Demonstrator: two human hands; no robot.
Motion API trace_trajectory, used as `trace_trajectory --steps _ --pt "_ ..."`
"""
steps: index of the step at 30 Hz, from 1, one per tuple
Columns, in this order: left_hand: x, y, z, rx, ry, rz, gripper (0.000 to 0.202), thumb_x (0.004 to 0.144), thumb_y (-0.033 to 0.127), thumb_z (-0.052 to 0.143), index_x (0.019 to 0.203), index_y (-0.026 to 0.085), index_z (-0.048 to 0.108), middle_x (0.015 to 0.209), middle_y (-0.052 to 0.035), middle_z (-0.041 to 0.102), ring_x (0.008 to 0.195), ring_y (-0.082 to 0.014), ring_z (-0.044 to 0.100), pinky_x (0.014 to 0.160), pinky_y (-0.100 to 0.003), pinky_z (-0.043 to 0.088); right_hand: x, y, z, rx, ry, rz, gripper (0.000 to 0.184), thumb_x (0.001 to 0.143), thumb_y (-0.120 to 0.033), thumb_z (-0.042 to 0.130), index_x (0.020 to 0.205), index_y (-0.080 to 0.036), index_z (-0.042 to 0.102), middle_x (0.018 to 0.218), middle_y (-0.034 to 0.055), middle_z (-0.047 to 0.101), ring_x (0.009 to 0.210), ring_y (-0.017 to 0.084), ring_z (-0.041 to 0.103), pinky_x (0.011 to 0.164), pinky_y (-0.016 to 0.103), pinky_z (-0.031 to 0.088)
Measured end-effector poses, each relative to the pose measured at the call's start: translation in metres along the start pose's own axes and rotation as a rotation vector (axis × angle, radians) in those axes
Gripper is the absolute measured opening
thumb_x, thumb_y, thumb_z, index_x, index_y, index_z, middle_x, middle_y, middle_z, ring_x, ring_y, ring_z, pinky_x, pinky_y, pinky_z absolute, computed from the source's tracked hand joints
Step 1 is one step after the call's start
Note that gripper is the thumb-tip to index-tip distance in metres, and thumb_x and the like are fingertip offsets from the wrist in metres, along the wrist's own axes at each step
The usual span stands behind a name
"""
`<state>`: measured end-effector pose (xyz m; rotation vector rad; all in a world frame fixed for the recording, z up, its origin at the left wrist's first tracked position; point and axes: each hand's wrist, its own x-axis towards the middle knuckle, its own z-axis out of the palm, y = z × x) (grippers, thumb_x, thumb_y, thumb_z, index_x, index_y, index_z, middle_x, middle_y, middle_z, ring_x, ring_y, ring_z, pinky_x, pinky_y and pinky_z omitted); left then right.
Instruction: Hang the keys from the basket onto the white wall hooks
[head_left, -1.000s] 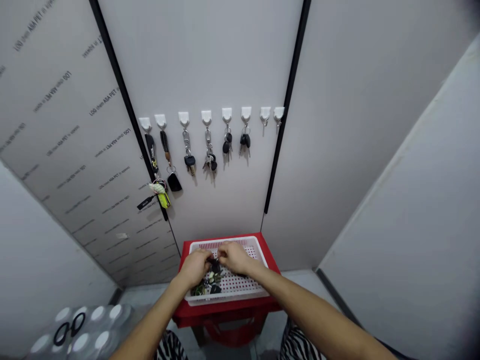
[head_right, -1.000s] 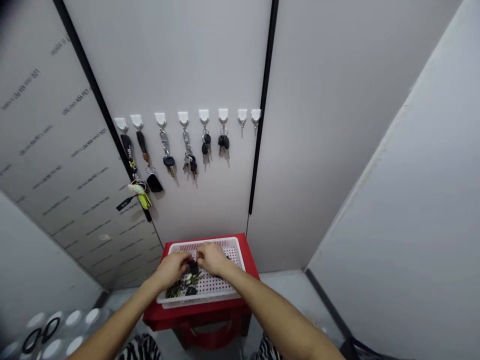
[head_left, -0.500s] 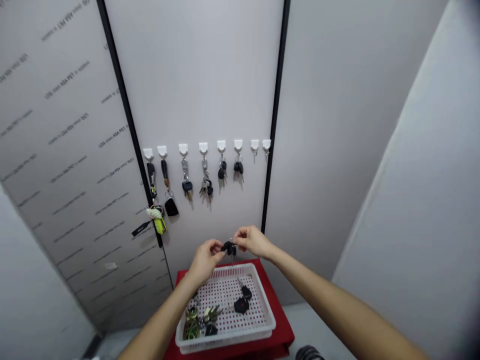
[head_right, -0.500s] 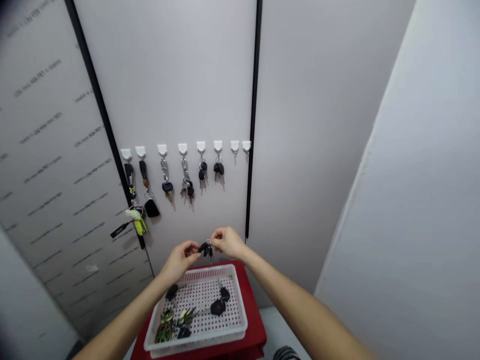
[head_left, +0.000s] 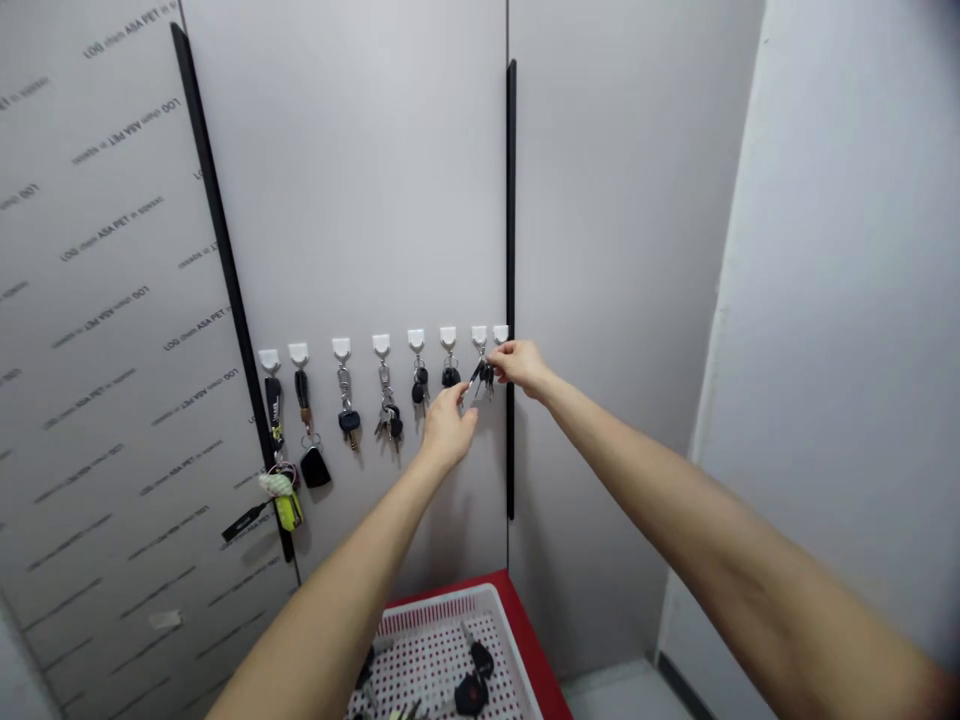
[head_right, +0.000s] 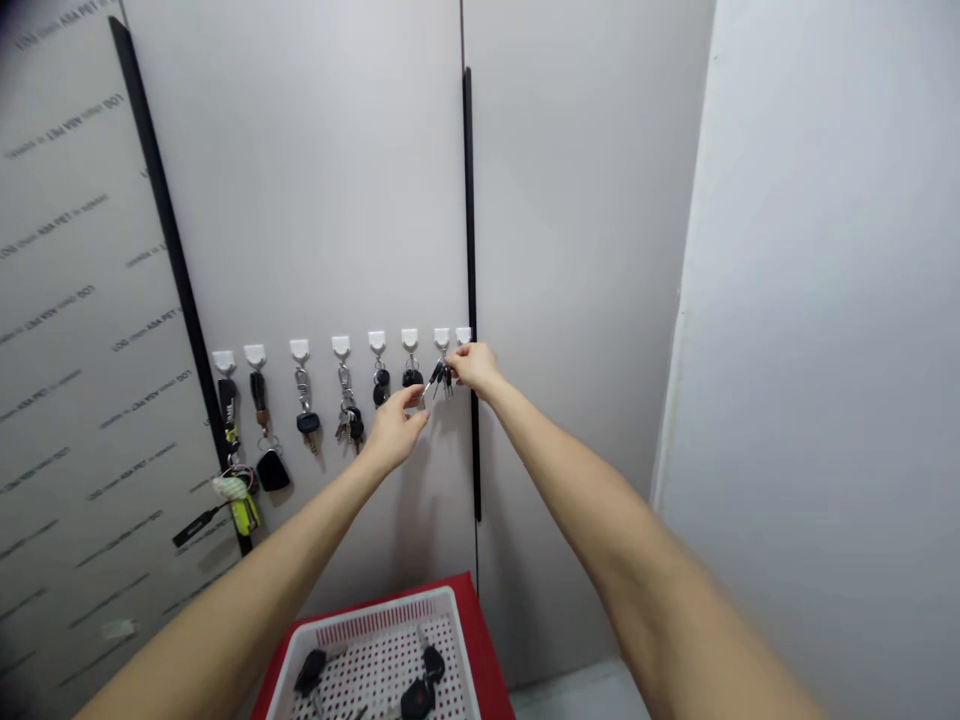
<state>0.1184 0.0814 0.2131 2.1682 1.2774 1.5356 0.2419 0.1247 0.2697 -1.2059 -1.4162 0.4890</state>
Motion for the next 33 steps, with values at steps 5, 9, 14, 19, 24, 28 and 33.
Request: trace_trajectory --steps 5,9,14,19,24,28,33 --pt "-0.002 -0.007 0.000 0.026 0.002 -0.032 0.038 0.061 0.014 0.043 0.099 0.012 0.045 0.095 -0.0073 0.052 0.084 -0.0136 0.048 0.075 -0.027 0.037 0.026 -0.001 0.006 -0.254 0.120 -0.044 0.006 0.058 -0.017 0.049 0.054 -0.012 0.052 0.046 -0.0001 0.050 0.047 0.008 0.049 0.045 0.019 0.039" --pt "-0.012 -0.019 -0.006 0.035 -0.010 -0.065 0.035 0.061 0.014 0.044 0.096 0.013 0.047 0.093 -0.0069 0.052 0.082 -0.0127 0.049 0.072 -0.026 0.039 0.032 0.007 0.009 -0.421 0.164 -0.081 0.011 0.058 -0.017 0.047 0.060 -0.013 0.057 0.054 0.0027 0.056 0.057 0.011 0.052 0.055 0.021 0.039" --pt "-0.055 -0.056 -0.019 0.036 -0.089 -0.214 0.032 0.062 0.013 0.044 0.093 0.011 0.048 0.092 -0.0081 0.053 0.079 -0.0123 0.050 0.069 -0.025 0.040 -0.001 0.033 0.009 -0.402 0.247 -0.166 0.023 0.061 -0.015 0.041 0.077 -0.013 0.056 0.071 0.0040 0.059 0.065 0.011 0.052 0.062 0.022 0.038" --pt "-0.132 -0.116 -0.038 0.147 -0.252 -0.392 0.026 0.062 0.016 0.043 0.086 0.012 0.053 0.084 -0.0064 0.058 0.076 -0.0129 0.052 0.072 -0.025 0.039 -0.094 0.093 0.038 -0.425 -0.181 -0.164 0.021 0.060 -0.013 0.042 0.075 -0.013 0.057 0.073 0.0041 0.059 0.064 0.011 0.051 0.062 0.022 0.038" --pt "-0.200 -0.146 -0.048 0.365 -0.442 -0.412 0.024 0.065 0.018 0.039 0.083 0.018 0.055 0.081 -0.0043 0.059 0.077 -0.0142 0.052 0.074 -0.027 0.035 -0.189 0.153 0.072 -0.564 -0.852 -0.213 0.022 0.059 -0.011 0.042 0.071 -0.017 0.059 0.072 0.0023 0.060 0.066 0.012 0.052 0.062 0.021 0.037" --pt "-0.220 -0.136 -0.039 0.462 -0.538 -0.332 0.024 0.065 0.019 0.039 0.082 0.022 0.055 0.086 -0.0030 0.059 0.084 -0.0162 0.049 0.085 -0.036 0.022 -0.212 0.166 0.074 -0.821 -1.033 -0.374 0.024 0.056 -0.010 0.045 0.074 -0.018 0.059 0.078 0.0051 0.059 0.077 0.016 0.049 0.068 0.024 0.032" --pt "-0.224 -0.122 -0.022 0.447 -0.594 -0.310 0.023 0.065 0.018 0.039 0.081 0.022 0.055 0.089 -0.0040 0.058 0.088 -0.0171 0.047 0.088 -0.039 0.013 -0.216 0.163 0.068 -0.940 -1.089 -0.491 0.019 0.059 -0.014 0.045 0.071 -0.019 0.059 0.077 0.0055 0.057 0.080 0.018 0.046 0.069 0.028 0.029"
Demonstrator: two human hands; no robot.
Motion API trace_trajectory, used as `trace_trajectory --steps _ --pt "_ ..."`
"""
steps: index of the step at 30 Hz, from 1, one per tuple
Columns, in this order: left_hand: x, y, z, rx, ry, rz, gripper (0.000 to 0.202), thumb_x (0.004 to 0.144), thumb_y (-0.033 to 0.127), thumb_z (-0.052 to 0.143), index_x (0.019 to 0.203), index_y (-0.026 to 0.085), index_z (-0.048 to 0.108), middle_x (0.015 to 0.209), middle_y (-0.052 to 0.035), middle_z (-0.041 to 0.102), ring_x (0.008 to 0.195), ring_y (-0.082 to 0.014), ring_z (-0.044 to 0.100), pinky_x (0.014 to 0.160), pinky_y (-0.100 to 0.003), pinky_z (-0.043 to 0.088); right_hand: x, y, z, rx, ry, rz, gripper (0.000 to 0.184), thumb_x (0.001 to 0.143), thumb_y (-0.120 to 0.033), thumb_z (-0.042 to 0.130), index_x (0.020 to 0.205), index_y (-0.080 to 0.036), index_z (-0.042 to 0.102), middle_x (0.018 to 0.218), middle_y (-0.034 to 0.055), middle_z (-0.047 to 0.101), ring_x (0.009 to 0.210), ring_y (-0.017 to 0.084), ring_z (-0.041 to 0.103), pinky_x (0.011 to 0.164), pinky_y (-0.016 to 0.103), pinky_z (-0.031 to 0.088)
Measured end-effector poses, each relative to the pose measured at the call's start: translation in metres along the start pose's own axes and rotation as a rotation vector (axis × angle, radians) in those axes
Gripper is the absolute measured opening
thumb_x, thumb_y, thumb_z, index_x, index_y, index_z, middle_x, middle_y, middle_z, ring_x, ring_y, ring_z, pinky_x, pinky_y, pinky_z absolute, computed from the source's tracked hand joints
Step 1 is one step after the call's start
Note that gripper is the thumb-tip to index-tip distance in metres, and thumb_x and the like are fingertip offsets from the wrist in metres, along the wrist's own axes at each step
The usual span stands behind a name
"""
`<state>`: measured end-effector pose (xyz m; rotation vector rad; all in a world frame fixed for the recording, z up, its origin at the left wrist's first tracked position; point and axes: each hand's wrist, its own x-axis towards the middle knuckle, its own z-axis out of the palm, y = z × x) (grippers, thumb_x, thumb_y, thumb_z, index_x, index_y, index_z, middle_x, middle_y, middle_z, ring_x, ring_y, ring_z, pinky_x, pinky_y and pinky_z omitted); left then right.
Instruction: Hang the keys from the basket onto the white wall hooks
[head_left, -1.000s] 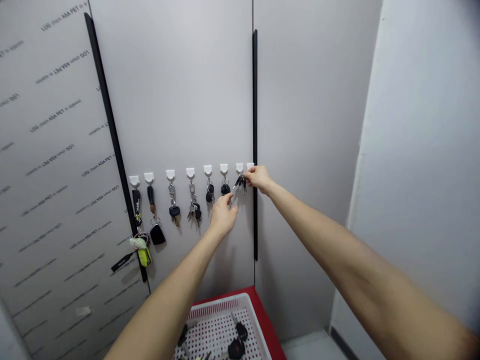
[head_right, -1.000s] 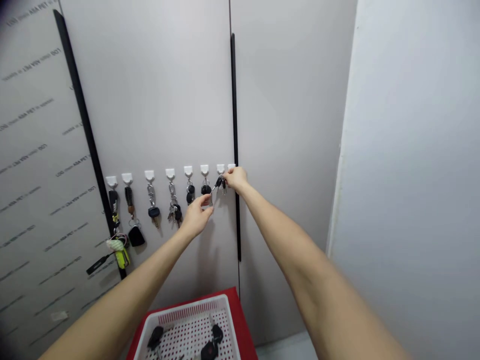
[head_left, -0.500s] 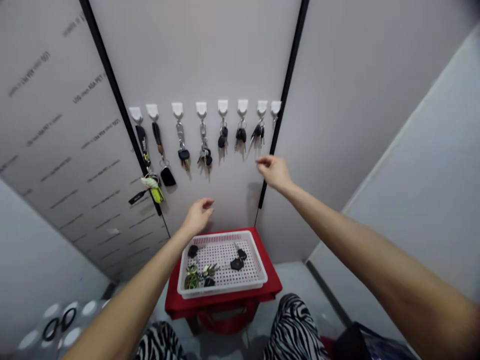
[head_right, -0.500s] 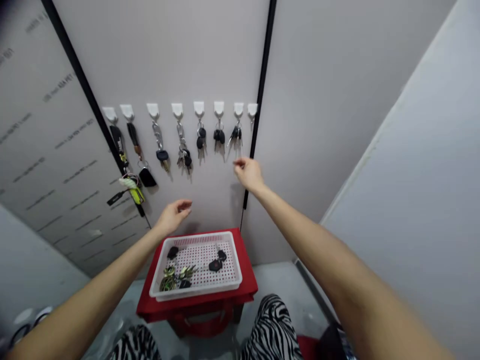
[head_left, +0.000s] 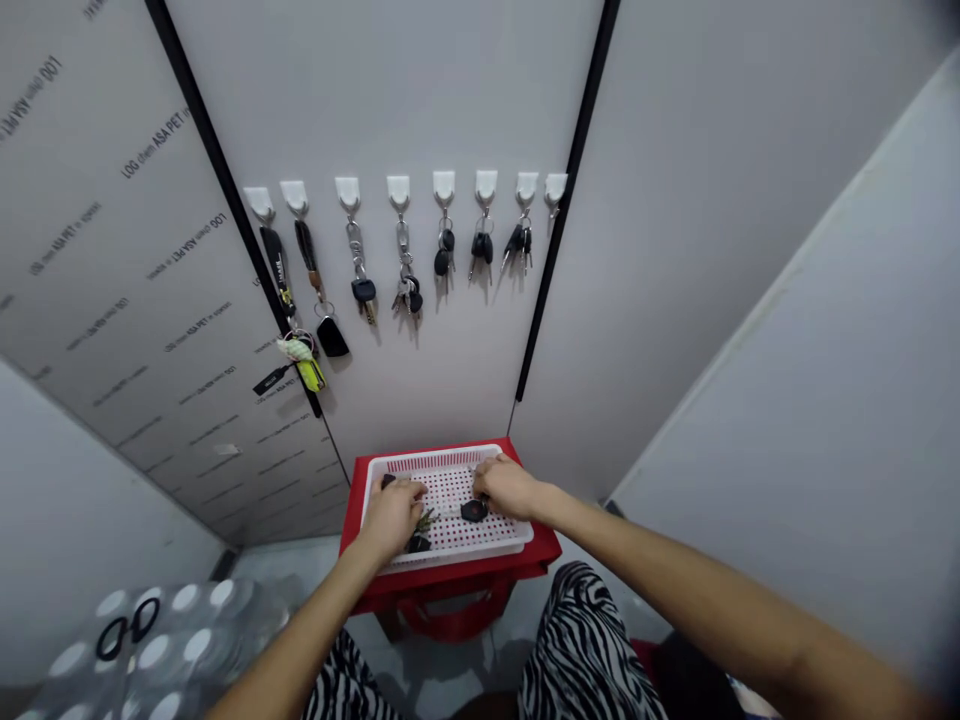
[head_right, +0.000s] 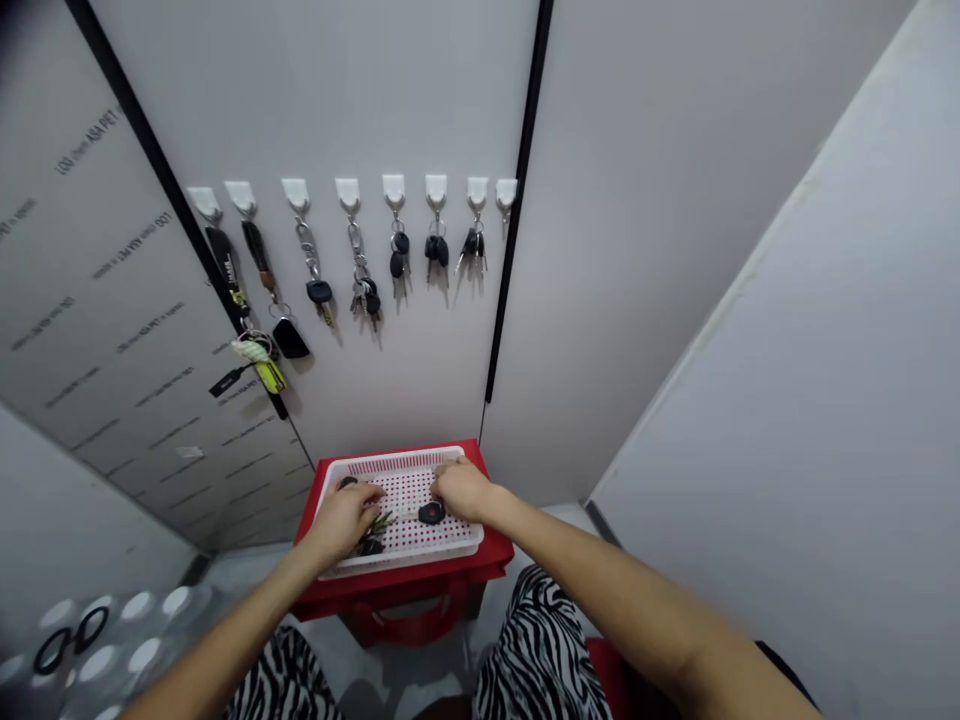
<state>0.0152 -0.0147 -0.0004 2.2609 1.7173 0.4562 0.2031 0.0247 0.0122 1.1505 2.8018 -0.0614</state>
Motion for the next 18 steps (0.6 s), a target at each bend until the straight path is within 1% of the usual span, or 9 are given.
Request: trace_trajectory --steps 3,5,7,10,12,14,16,18 --pt "0.001 0.003 0.005 -0.042 -0.031 0.020 0.023 0.064 0.017 0.039 0.080 0.022 0.055 0.086 -0.0039 0.058 0.085 -0.0171 0.048 0.088 -0.039 0.013 -0.003 -0.001 0.001 0.021 0.006 -0.006 0.015 0.059 -0.017 0.046 0.066 -0.017 0.058 0.074 0.0051 0.057 0.077 0.017 0.046 0.069 0.028 0.029" --pt "0.001 0.004 0.007 -0.082 -0.031 0.021 0.024 0.064 0.016 0.040 0.081 0.022 0.055 0.086 -0.0037 0.058 0.085 -0.0171 0.048 0.088 -0.038 0.015 -0.004 0.000 0.001 0.126 0.031 0.000 0.013 0.058 -0.017 0.047 0.064 -0.016 0.058 0.071 0.0044 0.057 0.073 0.015 0.047 0.066 0.025 0.031" --pt "0.002 0.008 0.008 -0.155 -0.025 0.019 0.025 0.063 0.016 0.041 0.083 0.020 0.055 0.088 -0.0042 0.058 0.084 -0.0166 0.048 0.086 -0.035 0.021 -0.003 0.001 -0.003 0.321 0.072 0.034 0.013 0.059 -0.016 0.046 0.063 -0.015 0.058 0.064 0.0026 0.056 0.063 0.011 0.047 0.058 0.021 0.033" --pt "0.008 0.018 0.008 -0.331 0.004 0.044 0.030 0.061 0.017 0.043 0.090 0.018 0.052 0.091 -0.0051 0.056 0.081 -0.0148 0.049 0.078 -0.028 0.032 -0.001 0.004 -0.015 0.651 0.164 0.126 0.012 0.060 -0.018 0.045 0.061 -0.013 0.056 0.052 -0.0010 0.052 0.047 0.006 0.043 0.046 0.016 0.031" --pt "0.015 0.029 0.007 -0.468 0.041 0.083 0.033 0.061 0.017 0.043 0.093 0.017 0.050 0.091 -0.0046 0.056 0.079 -0.0131 0.050 0.075 -0.026 0.035 -0.001 0.007 -0.029 0.833 0.228 0.195 0.013 0.060 -0.022 0.047 0.059 -0.012 0.055 0.047 -0.0027 0.049 0.042 0.005 0.040 0.042 0.016 0.030" --pt "0.027 0.041 0.001 -0.594 0.083 0.116 0.032 0.062 0.015 0.041 0.093 0.016 0.050 0.090 -0.0043 0.056 0.079 -0.0118 0.050 0.074 -0.024 0.036 -0.001 0.013 -0.048 0.982 0.293 0.258 0.013 0.059 -0.024 0.048 0.059 -0.012 0.054 0.044 -0.0036 0.048 0.040 0.004 0.040 0.040 0.016 0.031" --pt "0.044 0.055 -0.010 -0.674 0.128 0.135 0.030 0.063 0.015 0.041 0.091 0.015 0.050 0.088 -0.0050 0.057 0.078 -0.0117 0.050 0.074 -0.025 0.036 -0.003 0.022 -0.073 1.080 0.383 0.307 0.013 0.058 -0.024 0.049 0.058 -0.012 0.054 0.042 -0.0042 0.046 0.038 0.004 0.040 0.039 0.016 0.032" --pt "0.064 0.072 -0.029 -0.707 0.184 0.150 0.031 0.062 0.015 0.041 0.092 0.013 0.049 0.088 -0.0063 0.056 0.078 -0.0120 0.050 0.075 -0.026 0.037 -0.006 0.035 -0.105 1.106 0.512 0.342 0.012 0.057 -0.024 0.049 0.058 -0.012 0.053 0.039 -0.0049 0.045 0.037 0.004 0.039 0.038 0.016 0.033"
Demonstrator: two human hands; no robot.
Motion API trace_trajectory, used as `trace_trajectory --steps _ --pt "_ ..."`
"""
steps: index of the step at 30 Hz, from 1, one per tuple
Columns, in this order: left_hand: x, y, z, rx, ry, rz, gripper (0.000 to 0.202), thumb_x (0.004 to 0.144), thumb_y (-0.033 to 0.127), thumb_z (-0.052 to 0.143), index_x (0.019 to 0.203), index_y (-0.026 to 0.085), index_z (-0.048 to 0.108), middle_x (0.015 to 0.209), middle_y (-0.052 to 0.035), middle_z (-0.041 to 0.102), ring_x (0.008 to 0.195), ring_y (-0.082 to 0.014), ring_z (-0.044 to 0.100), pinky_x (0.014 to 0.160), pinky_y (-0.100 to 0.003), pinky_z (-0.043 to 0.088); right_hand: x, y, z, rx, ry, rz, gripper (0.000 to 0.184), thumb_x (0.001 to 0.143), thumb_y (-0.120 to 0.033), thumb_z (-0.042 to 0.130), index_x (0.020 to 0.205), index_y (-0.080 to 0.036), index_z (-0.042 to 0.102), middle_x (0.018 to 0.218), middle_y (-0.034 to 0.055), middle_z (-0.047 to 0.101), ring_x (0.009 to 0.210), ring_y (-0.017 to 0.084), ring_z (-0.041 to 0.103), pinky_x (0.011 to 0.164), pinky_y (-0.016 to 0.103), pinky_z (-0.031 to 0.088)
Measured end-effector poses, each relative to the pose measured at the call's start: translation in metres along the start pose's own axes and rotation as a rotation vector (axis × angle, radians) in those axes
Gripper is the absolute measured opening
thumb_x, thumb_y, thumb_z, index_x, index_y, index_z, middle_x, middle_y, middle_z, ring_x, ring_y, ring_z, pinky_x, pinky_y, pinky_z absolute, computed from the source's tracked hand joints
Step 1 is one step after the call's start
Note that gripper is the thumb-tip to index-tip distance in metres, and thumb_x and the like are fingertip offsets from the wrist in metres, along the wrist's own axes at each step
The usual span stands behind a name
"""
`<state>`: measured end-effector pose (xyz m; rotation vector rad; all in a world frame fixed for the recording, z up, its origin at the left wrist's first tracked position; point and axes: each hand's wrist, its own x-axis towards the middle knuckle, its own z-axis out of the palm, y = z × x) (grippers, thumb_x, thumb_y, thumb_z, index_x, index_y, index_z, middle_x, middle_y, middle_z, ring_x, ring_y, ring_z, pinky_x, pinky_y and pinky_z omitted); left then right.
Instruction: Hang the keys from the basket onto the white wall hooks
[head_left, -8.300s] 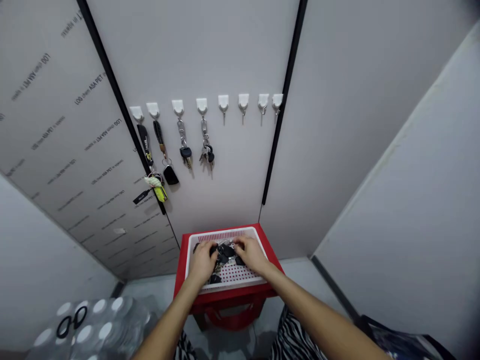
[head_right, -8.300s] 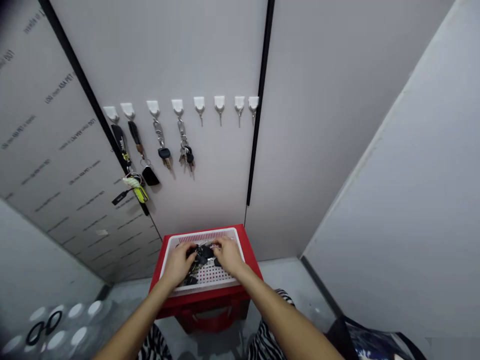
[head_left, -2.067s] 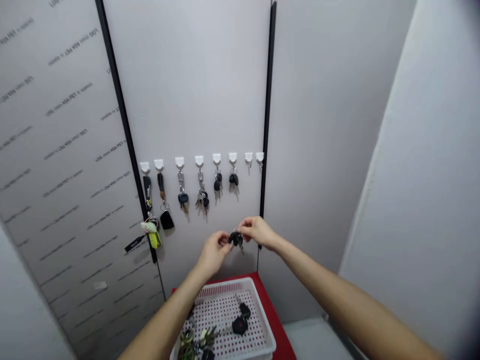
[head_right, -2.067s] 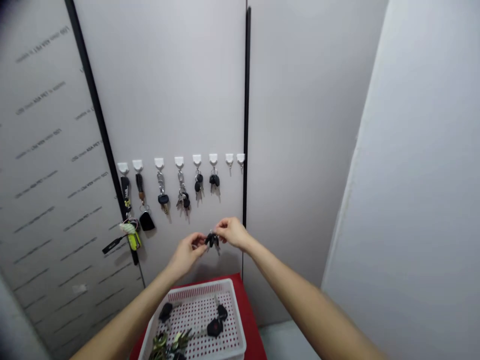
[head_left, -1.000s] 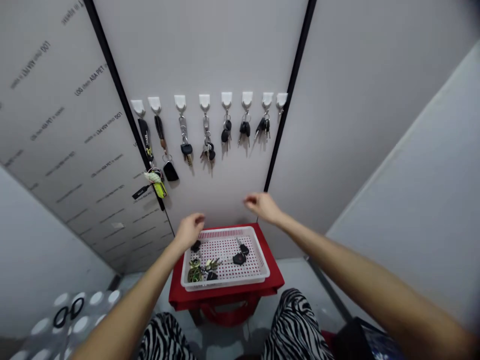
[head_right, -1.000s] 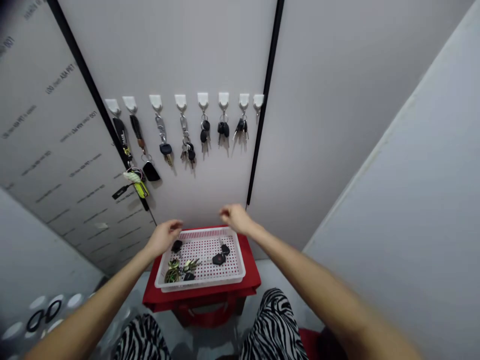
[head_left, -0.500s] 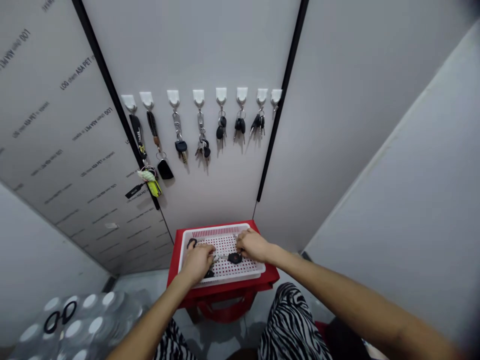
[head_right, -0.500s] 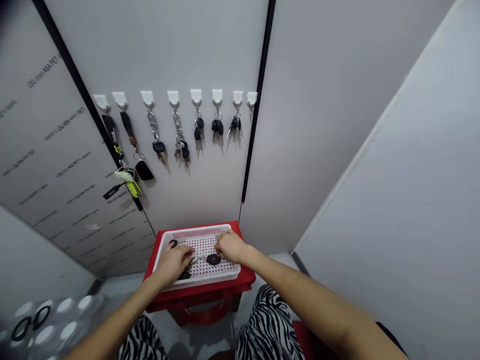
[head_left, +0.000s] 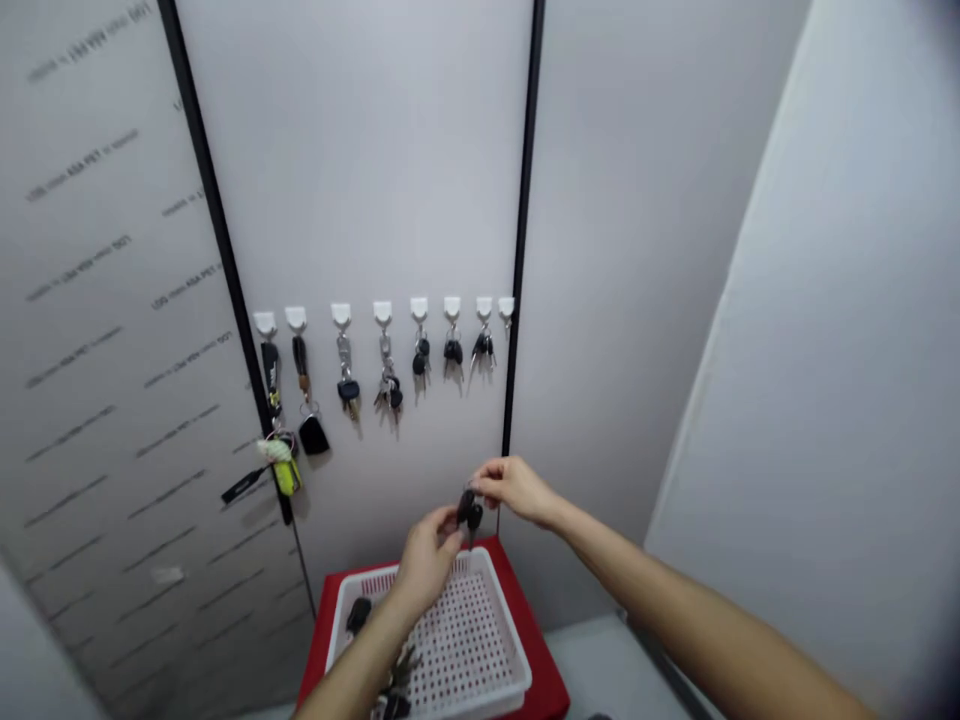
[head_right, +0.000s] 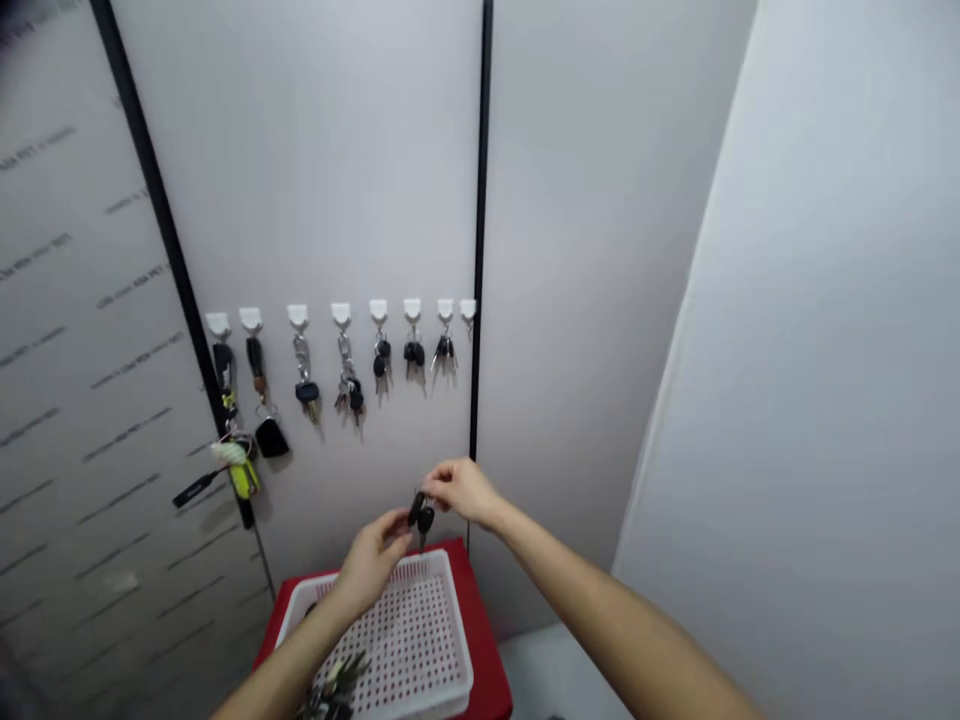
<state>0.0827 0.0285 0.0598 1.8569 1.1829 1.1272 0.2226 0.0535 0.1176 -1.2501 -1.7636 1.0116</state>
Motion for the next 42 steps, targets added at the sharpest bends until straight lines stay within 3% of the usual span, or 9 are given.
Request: trace_trajectory --steps 4,8,13,19,28,32,35,38,42 --pt "0.045 0.053 -0.007 -0.006 0.129 0.095 0.036 0.063 0.015 0.041 0.098 0.010 0.044 0.093 -0.0083 0.053 0.080 -0.0112 0.049 0.076 -0.026 0.036 0.026 -0.053 -0.051 0.006 0.267 -0.119 0.010 0.057 -0.022 0.049 0.056 -0.012 0.052 0.040 -0.0045 0.044 0.036 0.004 0.039 0.038 0.016 0.034" --pt "0.069 0.089 -0.015 0.035 0.203 0.167 0.033 0.062 0.015 0.042 0.095 0.012 0.047 0.092 -0.0073 0.053 0.078 -0.0110 0.049 0.074 -0.027 0.037 0.056 -0.091 -0.094 -0.094 0.503 -0.203 0.010 0.058 -0.022 0.048 0.059 -0.013 0.053 0.045 -0.0027 0.047 0.038 0.005 0.042 0.039 0.017 0.035" --pt "0.069 0.093 -0.022 0.034 0.232 0.135 0.030 0.061 0.014 0.043 0.091 0.013 0.049 0.088 -0.0057 0.055 0.076 -0.0103 0.050 0.072 -0.026 0.039 0.083 -0.108 -0.124 -0.377 0.714 -0.196 0.014 0.059 -0.023 0.047 0.061 -0.014 0.057 0.048 0.0000 0.053 0.043 0.007 0.047 0.044 0.017 0.035" --pt "0.063 0.080 -0.032 0.058 0.241 0.107 0.029 0.061 0.015 0.043 0.089 0.013 0.050 0.087 -0.0059 0.055 0.075 -0.0111 0.050 0.070 -0.026 0.039 0.094 -0.108 -0.130 -0.617 0.830 -0.072 0.013 0.060 -0.023 0.048 0.061 -0.017 0.059 0.052 0.0025 0.057 0.051 0.009 0.050 0.047 0.018 0.034" --pt "0.044 0.065 -0.049 0.034 0.243 0.035 0.029 0.060 0.016 0.043 0.087 0.011 0.050 0.085 -0.0068 0.054 0.074 -0.0118 0.049 0.070 -0.026 0.038 0.082 -0.094 -0.119 -0.649 0.800 -0.081 0.014 0.061 -0.024 0.043 0.062 -0.017 0.056 0.055 0.0016 0.055 0.052 0.010 0.049 0.049 0.020 0.033" --pt "0.039 0.059 -0.075 -0.014 0.323 -0.001 0.030 0.057 0.014 0.046 0.085 0.010 0.050 0.071 -0.0025 0.053 0.061 -0.0089 0.048 0.061 -0.022 0.038 0.068 -0.091 -0.092 -0.505 0.864 -0.201 0.019 0.062 -0.025 0.042 0.073 -0.017 0.055 0.058 0.0006 0.053 0.055 0.010 0.047 0.052 0.021 0.034" --pt "0.039 0.073 -0.103 -0.058 0.416 0.040 0.037 0.055 0.017 0.048 0.092 0.009 0.047 0.049 0.0060 0.042 0.046 -0.0056 0.040 0.050 -0.018 0.035 0.050 -0.103 -0.054 -0.334 0.564 -0.338 0.033 0.059 -0.021 0.045 0.091 -0.016 0.049 0.049 -0.0042 0.046 0.047 0.007 0.042 0.049 0.020 0.034" --pt "0.033 0.107 -0.126 -0.161 0.442 0.203 0.057 0.055 0.017 0.050 0.109 0.014 0.032 0.044 0.0098 0.037 0.042 -0.0037 0.036 0.047 -0.016 0.032 0.026 -0.126 -0.012 -0.065 0.220 -0.533 0.058 0.060 -0.015 0.043 0.114 -0.020 0.025 0.046 -0.0087 0.039 0.041 0.005 0.036 0.045 0.018 0.033" --pt "0.017 0.150 -0.139 -0.285 0.426 0.442 0.072 0.056 0.012 0.049 0.117 0.023 0.014 0.047 0.0100 0.038 0.042 -0.0024 0.035 0.046 -0.015 0.032 0.000 -0.154 0.028 0.291 0.189 -0.784 0.071 0.063 -0.013 0.041 0.119 -0.027 -0.002 0.049 -0.0088 0.037 0.042 0.005 0.034 0.042 0.018 0.032"
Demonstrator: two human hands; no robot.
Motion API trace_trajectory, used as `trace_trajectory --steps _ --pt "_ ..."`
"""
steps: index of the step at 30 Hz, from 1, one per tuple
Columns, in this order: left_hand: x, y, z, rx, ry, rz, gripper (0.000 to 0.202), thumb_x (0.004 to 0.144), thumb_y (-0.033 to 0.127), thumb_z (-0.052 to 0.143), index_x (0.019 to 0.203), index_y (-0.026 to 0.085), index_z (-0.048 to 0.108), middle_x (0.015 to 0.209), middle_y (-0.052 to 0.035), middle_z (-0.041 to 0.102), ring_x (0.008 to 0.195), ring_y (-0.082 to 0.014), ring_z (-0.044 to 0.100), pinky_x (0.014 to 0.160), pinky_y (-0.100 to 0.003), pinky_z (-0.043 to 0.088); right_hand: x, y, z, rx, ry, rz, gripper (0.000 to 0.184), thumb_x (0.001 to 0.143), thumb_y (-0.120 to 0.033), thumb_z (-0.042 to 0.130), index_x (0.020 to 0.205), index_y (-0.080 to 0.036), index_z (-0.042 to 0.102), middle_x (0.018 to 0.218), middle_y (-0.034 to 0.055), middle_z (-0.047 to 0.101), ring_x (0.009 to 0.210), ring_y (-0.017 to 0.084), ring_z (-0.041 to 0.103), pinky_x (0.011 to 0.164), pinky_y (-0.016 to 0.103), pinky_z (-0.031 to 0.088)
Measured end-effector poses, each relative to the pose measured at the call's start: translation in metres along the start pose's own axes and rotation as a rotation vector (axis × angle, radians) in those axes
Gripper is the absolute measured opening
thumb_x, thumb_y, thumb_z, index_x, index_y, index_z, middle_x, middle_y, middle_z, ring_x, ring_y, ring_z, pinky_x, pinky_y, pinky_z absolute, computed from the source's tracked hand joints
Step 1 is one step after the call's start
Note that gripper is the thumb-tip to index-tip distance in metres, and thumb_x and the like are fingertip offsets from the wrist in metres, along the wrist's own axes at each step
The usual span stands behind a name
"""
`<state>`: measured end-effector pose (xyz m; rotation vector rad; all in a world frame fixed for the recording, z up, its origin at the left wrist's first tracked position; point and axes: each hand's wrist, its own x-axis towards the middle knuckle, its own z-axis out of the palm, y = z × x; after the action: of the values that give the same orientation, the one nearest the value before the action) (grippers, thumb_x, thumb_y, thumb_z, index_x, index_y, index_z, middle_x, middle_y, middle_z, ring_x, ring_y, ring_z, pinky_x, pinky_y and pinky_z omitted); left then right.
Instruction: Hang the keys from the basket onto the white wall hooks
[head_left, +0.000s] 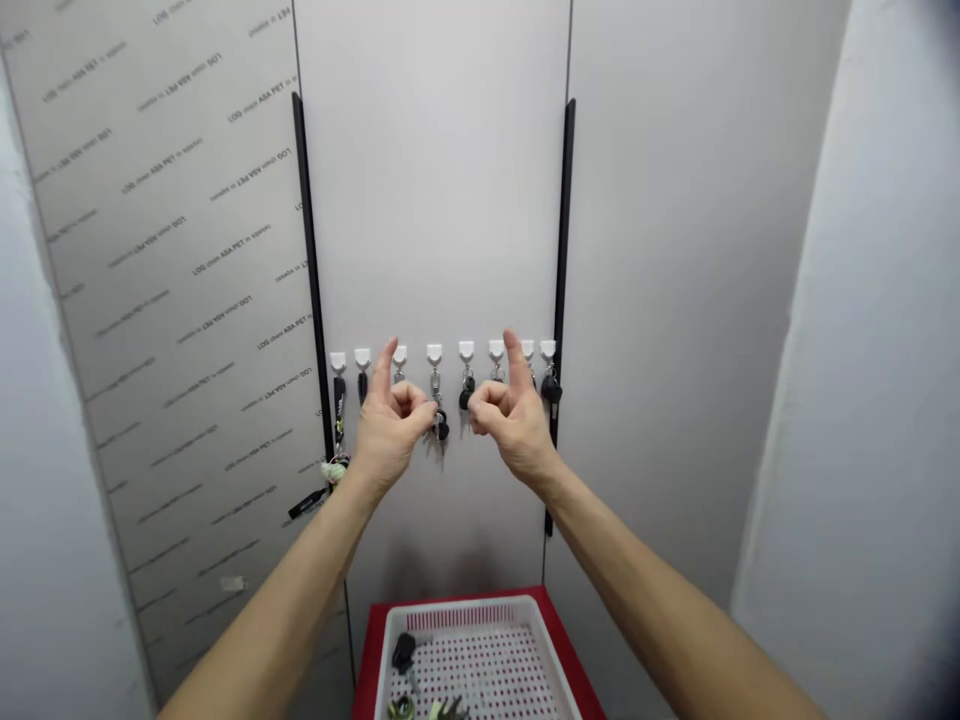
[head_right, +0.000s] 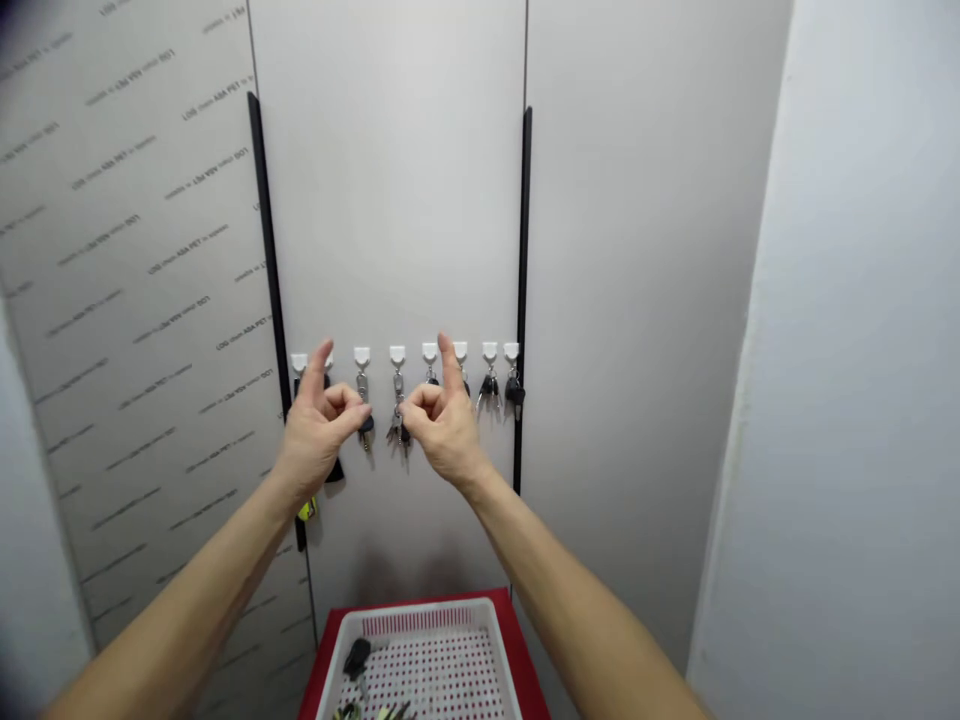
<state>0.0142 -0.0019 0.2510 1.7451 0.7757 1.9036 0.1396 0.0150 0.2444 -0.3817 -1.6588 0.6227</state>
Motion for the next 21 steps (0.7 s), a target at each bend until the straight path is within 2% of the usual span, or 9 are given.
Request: trace_trajectory --steps 3,6,9,12,14,16,18,19,21 --pt "-0.003 0.015 0.001 -0.039 -0.019 0.036 0.072 0.056 0.009 0.048 0.117 0.025 0.013 0.052 0.0081 0.042 0.041 -0.0019 0.034 0.044 -0.015 0.031 -0.001 -0.007 0.014 0.079 -0.016 -0.020 0.072 0.064 -0.012 0.041 0.118 -0.029 -0.003 0.049 -0.0085 0.037 0.042 0.005 0.034 0.042 0.019 0.032" --pt "-0.006 0.012 0.000 -0.049 -0.033 0.035 0.072 0.057 0.009 0.048 0.117 0.025 0.013 0.054 0.0074 0.043 0.041 -0.0016 0.034 0.043 -0.015 0.032 -0.001 -0.004 0.019 0.098 -0.040 0.004 0.072 0.064 -0.012 0.042 0.118 -0.030 -0.002 0.049 -0.0086 0.038 0.041 0.005 0.033 0.041 0.019 0.032" --pt "-0.009 -0.005 -0.004 -0.031 -0.041 0.031 0.071 0.058 0.011 0.048 0.117 0.025 0.012 0.050 0.0088 0.040 0.042 -0.0019 0.035 0.045 -0.015 0.033 -0.002 0.005 0.022 0.078 -0.046 0.027 0.072 0.064 -0.013 0.042 0.118 -0.028 -0.001 0.049 -0.0088 0.038 0.041 0.005 0.033 0.042 0.019 0.032" --pt "-0.011 -0.040 -0.018 0.058 -0.036 -0.055 0.066 0.058 0.016 0.050 0.116 0.023 0.019 0.050 0.0085 0.040 0.045 -0.0030 0.039 0.049 -0.016 0.035 -0.005 0.028 0.028 -0.013 -0.070 0.120 0.066 0.062 -0.014 0.044 0.118 -0.022 0.010 0.047 -0.0090 0.038 0.041 0.004 0.034 0.043 0.018 0.033" --pt "-0.009 -0.069 -0.036 0.187 0.079 -0.173 0.058 0.056 0.019 0.051 0.110 0.019 0.029 0.056 0.0052 0.045 0.050 -0.0051 0.044 0.053 -0.018 0.037 -0.003 0.049 0.033 -0.127 -0.090 0.229 0.053 0.061 -0.017 0.045 0.112 -0.016 0.029 0.049 -0.0070 0.041 0.042 0.004 0.037 0.044 0.019 0.034" --pt "-0.004 -0.094 -0.056 0.397 0.351 -0.265 0.051 0.056 0.022 0.051 0.104 0.016 0.036 0.073 -0.0014 0.050 0.063 -0.0093 0.048 0.060 -0.022 0.038 0.003 0.069 0.038 -0.254 -0.075 0.309 0.042 0.060 -0.021 0.046 0.101 -0.012 0.042 0.058 -0.0020 0.049 0.048 0.006 0.043 0.049 0.020 0.037" --pt "0.004 -0.113 -0.073 0.627 0.551 -0.316 0.049 0.055 0.025 0.052 0.101 0.015 0.037 0.089 -0.0072 0.049 0.080 -0.0148 0.048 0.069 -0.026 0.037 0.015 0.084 0.045 -0.366 -0.022 0.318 0.040 0.059 -0.023 0.047 0.096 -0.010 0.047 0.073 0.0039 0.054 0.059 0.009 0.048 0.058 0.022 0.039" --pt "0.008 -0.119 -0.078 0.721 0.591 -0.344 0.050 0.054 0.027 0.053 0.100 0.015 0.037 0.095 -0.0092 0.048 0.086 -0.0171 0.046 0.072 -0.028 0.036 0.022 0.090 0.049 -0.415 0.009 0.308 0.041 0.059 -0.024 0.048 0.097 -0.010 0.046 0.080 0.0061 0.054 0.065 0.010 0.049 0.063 0.023 0.039" --pt "0.015 -0.128 -0.081 0.840 0.568 -0.424 0.054 0.053 0.032 0.054 0.100 0.015 0.035 0.099 -0.0118 0.047 0.091 -0.0204 0.044 0.073 -0.031 0.035 0.037 0.100 0.060 -0.520 0.064 0.305 0.043 0.059 -0.025 0.048 0.099 -0.009 0.045 0.087 0.0090 0.054 0.072 0.012 0.050 0.068 0.024 0.037"
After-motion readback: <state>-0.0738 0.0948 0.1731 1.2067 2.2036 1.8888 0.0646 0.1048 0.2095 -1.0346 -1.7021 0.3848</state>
